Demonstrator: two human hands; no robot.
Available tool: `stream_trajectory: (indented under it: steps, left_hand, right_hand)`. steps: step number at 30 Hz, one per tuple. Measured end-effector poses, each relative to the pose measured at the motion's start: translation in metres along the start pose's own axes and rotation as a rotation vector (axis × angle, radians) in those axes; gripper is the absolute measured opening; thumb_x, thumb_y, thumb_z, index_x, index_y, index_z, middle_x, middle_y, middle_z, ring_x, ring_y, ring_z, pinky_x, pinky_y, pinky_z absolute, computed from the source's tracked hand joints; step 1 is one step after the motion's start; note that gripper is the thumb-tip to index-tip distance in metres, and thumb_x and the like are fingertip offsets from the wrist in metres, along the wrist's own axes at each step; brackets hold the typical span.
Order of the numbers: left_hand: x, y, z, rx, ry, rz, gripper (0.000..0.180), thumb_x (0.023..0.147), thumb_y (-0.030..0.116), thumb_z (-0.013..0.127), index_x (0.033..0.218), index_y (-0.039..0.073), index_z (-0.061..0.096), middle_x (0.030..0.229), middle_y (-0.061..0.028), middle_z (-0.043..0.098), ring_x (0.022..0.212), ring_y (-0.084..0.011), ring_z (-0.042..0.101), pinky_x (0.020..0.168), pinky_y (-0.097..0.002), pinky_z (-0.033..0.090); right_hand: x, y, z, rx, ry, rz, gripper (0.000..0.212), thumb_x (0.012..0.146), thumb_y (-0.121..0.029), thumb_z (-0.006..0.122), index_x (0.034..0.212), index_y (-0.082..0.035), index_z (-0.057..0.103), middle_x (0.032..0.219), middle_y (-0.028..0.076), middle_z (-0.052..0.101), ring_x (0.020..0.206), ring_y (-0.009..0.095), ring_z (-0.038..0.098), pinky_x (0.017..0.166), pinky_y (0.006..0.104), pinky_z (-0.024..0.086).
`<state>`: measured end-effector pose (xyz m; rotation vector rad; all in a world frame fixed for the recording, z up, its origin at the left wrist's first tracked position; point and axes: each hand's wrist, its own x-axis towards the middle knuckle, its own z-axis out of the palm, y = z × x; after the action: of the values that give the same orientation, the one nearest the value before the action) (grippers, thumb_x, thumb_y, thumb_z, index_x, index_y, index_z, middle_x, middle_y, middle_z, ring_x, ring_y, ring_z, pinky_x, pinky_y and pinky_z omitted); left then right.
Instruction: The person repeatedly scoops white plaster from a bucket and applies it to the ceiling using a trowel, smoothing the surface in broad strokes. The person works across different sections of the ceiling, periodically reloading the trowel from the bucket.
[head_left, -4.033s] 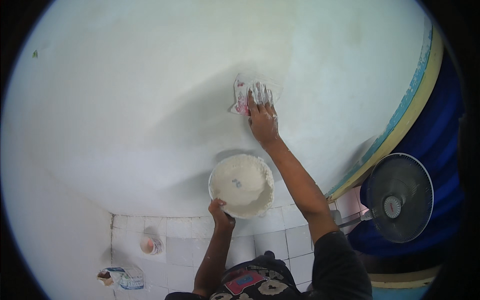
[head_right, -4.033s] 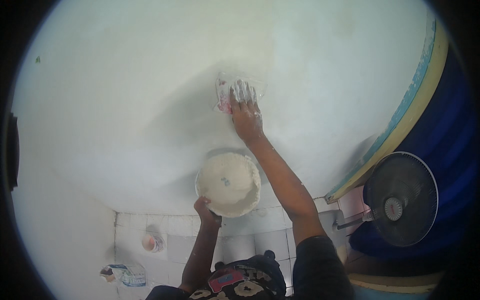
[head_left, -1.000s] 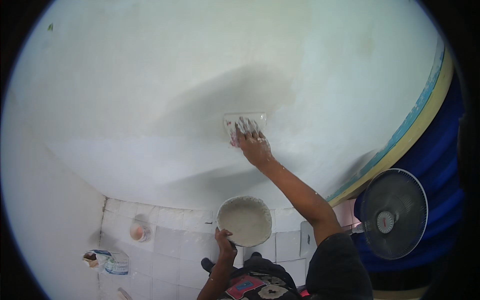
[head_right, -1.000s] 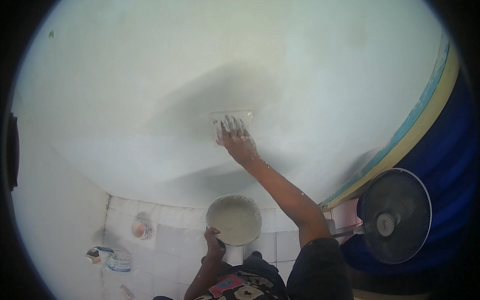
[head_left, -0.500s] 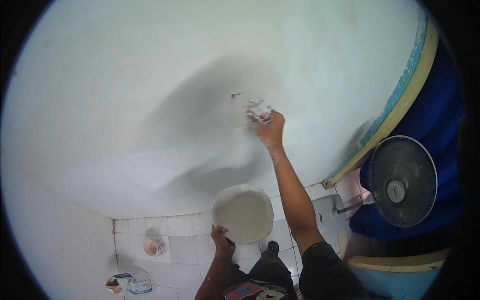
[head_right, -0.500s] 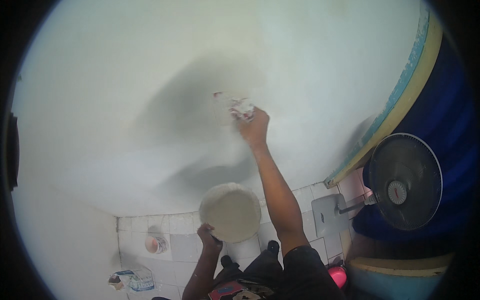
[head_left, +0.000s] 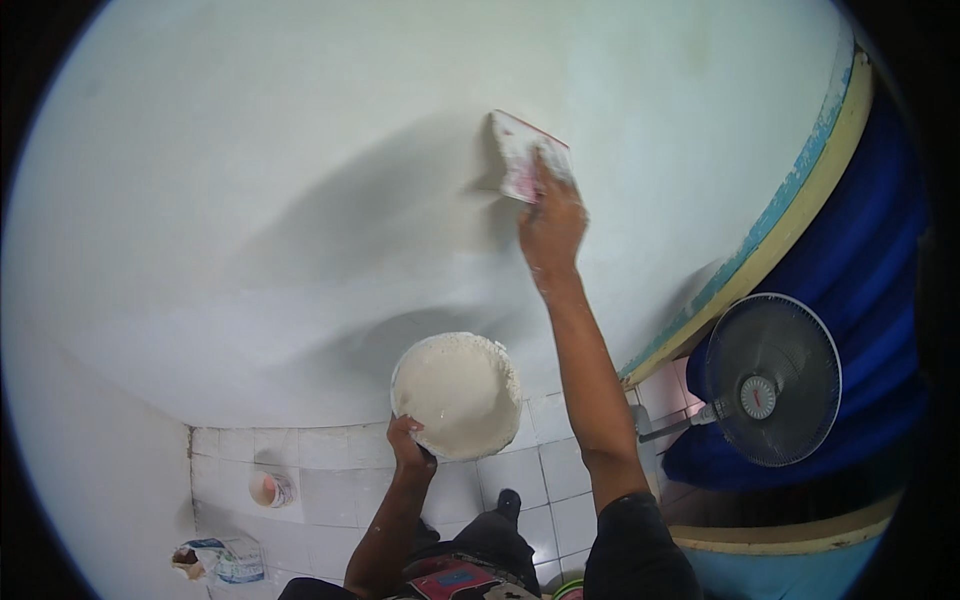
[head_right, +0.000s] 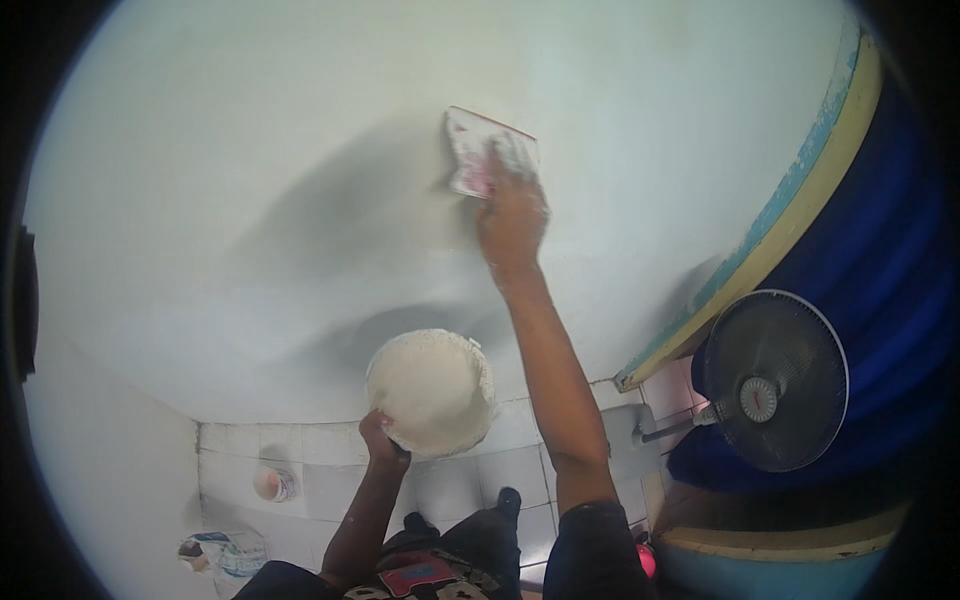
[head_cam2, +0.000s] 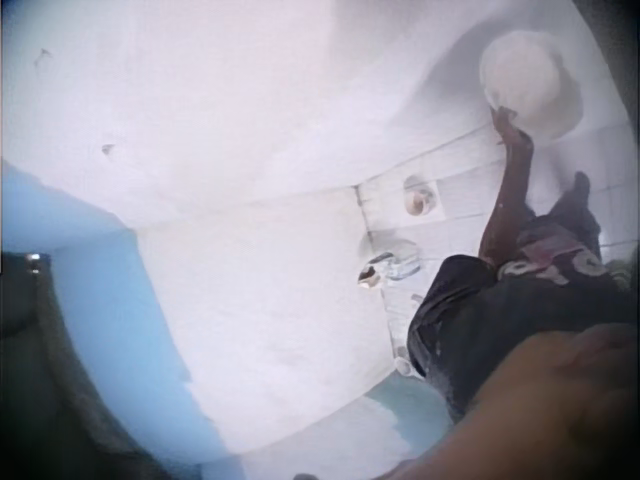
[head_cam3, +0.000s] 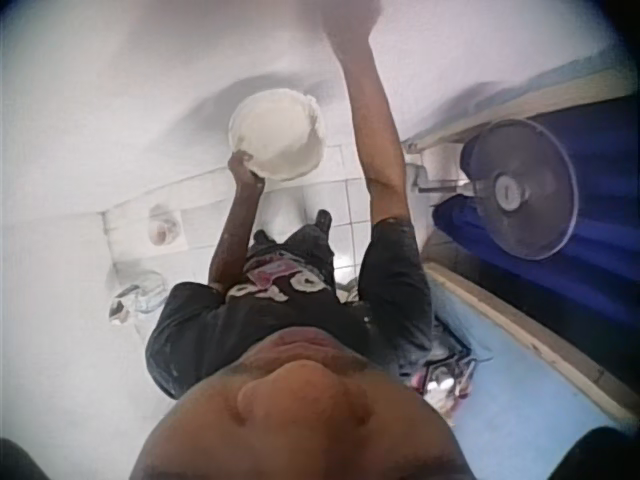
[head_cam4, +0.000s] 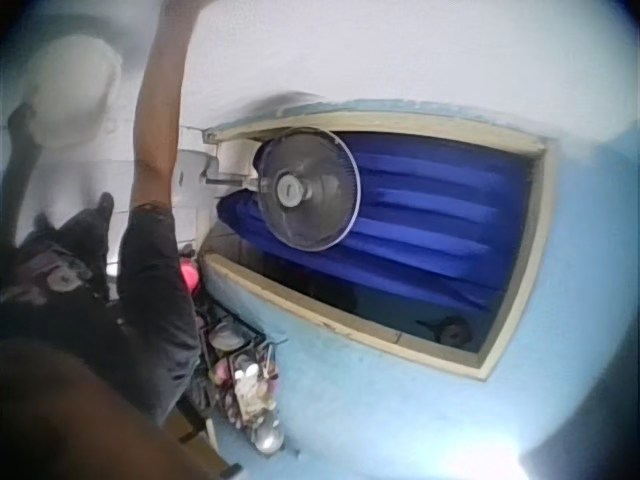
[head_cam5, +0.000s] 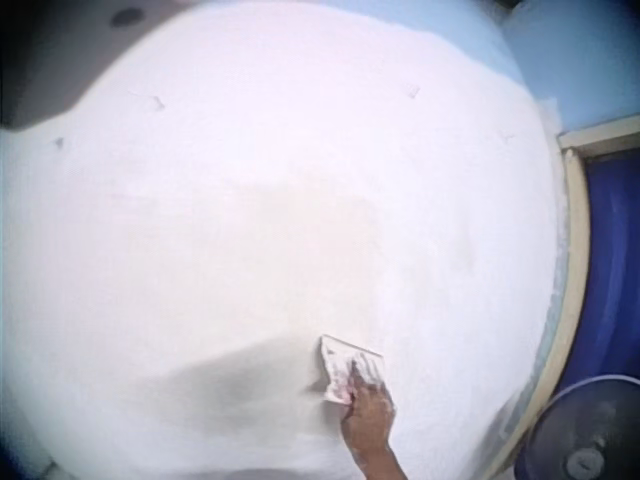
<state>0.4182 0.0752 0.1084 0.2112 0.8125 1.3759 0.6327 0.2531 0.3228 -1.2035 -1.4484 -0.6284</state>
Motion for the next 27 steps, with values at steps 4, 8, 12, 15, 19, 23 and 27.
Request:
stream_trajectory:
  steps: [4, 8, 12, 15, 19, 23, 27]
  left_hand:
    - [0.005, -0.018, -0.024, 0.043, 0.07, -0.025, 0.063, 0.062, 0.024, 0.05, 0.12, -0.001, 0.052, 0.112, -0.0146, 0.059, 0.104, -0.0316, 0.059, 0.094, -0.0423, 0.049]
    - [0.005, -0.02, -0.027, 0.042, 0.109, -0.037, 0.058, 0.062, 0.025, 0.051, 0.114, 0.0, 0.054, 0.106, -0.0131, 0.059, 0.098, -0.0309, 0.06, 0.091, -0.0423, 0.049]
    - [0.014, -0.035, -0.049, 0.052, 0.139, -0.02, 0.056, 0.062, 0.025, 0.051, 0.113, 0.001, 0.054, 0.104, -0.0123, 0.06, 0.097, -0.0306, 0.06, 0.09, -0.0423, 0.049]
    - [0.014, -0.032, -0.053, 0.073, 0.153, -0.023, 0.06, 0.063, 0.026, 0.051, 0.117, 0.0, 0.053, 0.108, -0.0126, 0.06, 0.101, -0.0305, 0.06, 0.091, -0.0416, 0.049]
    - [0.008, -0.025, -0.046, 0.06, 0.115, -0.057, 0.059, 0.062, 0.024, 0.05, 0.116, 0.002, 0.054, 0.105, -0.0117, 0.06, 0.1, -0.0295, 0.059, 0.089, -0.0402, 0.05]
    - [0.009, -0.023, -0.042, 0.012, 0.127, -0.063, 0.046, 0.06, 0.021, 0.051, 0.102, 0.004, 0.056, 0.095, -0.0094, 0.059, 0.089, -0.0275, 0.059, 0.081, -0.0382, 0.052]
    - [0.008, -0.028, -0.041, 0.004, 0.122, -0.051, 0.037, 0.06, 0.02, 0.051, 0.094, 0.005, 0.055, 0.093, -0.0079, 0.058, 0.089, -0.0265, 0.058, 0.081, -0.0367, 0.051]
  right_hand:
    - [-0.034, -0.004, 0.036, -0.024, -0.295, -0.015, 0.061, 0.078, -0.002, 0.062, 0.138, -0.003, 0.048, 0.133, 0.026, 0.053, 0.122, 0.042, 0.051, 0.1, 0.0473, 0.044]
    - [-0.139, 0.018, 0.06, -0.018, -0.535, -0.091, 0.065, 0.081, -0.004, 0.062, 0.143, -0.005, 0.043, 0.145, 0.025, 0.041, 0.133, 0.045, 0.039, 0.109, 0.0511, 0.036]
    - [-0.177, 0.03, 0.05, 0.007, -0.629, -0.073, 0.07, 0.077, -0.005, 0.065, 0.144, -0.008, 0.042, 0.128, 0.023, 0.057, 0.124, 0.044, 0.049, 0.104, 0.0499, 0.042]
    - [-0.153, 0.022, 0.037, 0.03, -0.768, 0.036, 0.066, 0.075, -0.002, 0.065, 0.139, -0.008, 0.049, 0.12, 0.022, 0.062, 0.114, 0.039, 0.058, 0.097, 0.048, 0.047]
    - [-0.143, 0.022, 0.031, 0.345, -0.671, 0.367, 0.035, 0.079, 0.0, 0.064, 0.113, -0.003, 0.067, 0.098, 0.018, 0.07, 0.087, 0.025, 0.07, 0.08, 0.0367, 0.054]
    - [-0.143, 0.028, 0.061, 0.67, -0.534, 0.565, 0.028, 0.078, 0.0, 0.064, 0.106, -0.001, 0.069, 0.09, 0.017, 0.071, 0.084, 0.027, 0.069, 0.077, 0.0327, 0.052]
    - [-0.149, 0.055, 0.084, 0.649, -0.28, 0.483, 0.026, 0.078, -0.005, 0.068, 0.104, 0.001, 0.069, 0.088, 0.017, 0.071, 0.082, 0.027, 0.068, 0.078, 0.034, 0.051]
